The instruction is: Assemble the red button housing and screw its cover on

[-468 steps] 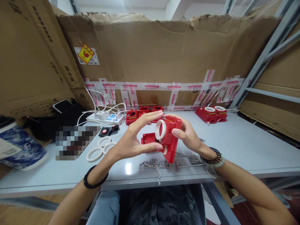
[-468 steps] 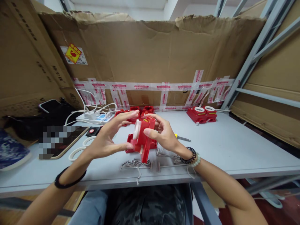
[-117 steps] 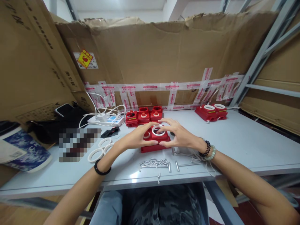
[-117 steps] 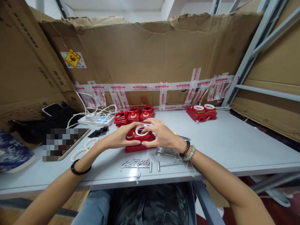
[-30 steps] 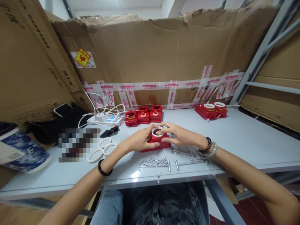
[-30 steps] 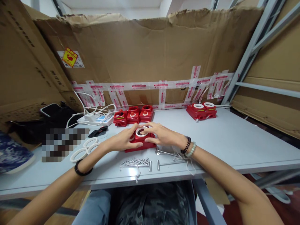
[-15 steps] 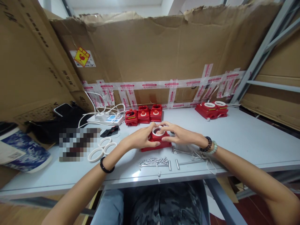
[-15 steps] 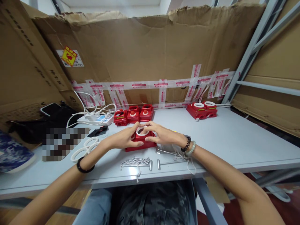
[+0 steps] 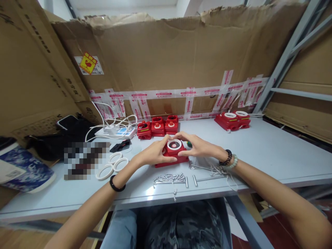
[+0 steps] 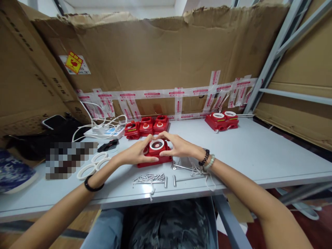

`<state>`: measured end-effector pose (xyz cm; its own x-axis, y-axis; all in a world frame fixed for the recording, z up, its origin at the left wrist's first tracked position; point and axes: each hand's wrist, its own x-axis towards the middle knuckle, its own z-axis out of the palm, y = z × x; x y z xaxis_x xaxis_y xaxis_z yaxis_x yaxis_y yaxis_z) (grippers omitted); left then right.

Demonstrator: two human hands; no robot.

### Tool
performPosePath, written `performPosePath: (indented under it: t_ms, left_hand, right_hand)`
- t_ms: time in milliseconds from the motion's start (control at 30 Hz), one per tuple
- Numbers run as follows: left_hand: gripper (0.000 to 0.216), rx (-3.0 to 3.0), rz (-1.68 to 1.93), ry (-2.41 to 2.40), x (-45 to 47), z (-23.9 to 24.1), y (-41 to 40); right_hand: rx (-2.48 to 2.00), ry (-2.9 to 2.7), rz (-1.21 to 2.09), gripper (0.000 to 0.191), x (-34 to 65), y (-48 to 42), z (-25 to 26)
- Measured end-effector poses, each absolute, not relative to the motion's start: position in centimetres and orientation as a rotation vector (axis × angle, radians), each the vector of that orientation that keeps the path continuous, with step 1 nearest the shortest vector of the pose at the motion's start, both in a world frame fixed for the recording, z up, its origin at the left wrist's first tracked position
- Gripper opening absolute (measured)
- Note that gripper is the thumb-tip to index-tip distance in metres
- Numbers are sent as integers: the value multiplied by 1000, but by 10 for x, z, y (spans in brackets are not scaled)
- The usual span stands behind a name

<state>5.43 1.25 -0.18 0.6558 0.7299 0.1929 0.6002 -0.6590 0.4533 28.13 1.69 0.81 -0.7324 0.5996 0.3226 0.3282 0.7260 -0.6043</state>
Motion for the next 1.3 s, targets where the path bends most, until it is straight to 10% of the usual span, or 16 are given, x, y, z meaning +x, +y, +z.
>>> performPosePath:
  t_ms: [267, 1300]
  left_hand:
    - [69, 2547, 561, 993, 53, -5, 14]
    - [67, 2552, 504, 999, 54, -3, 13]
  right_hand:
    - [-658, -2541, 512, 28, 282, 6, 13]
    - [-882, -2511, 323, 42, 287, -5, 3]
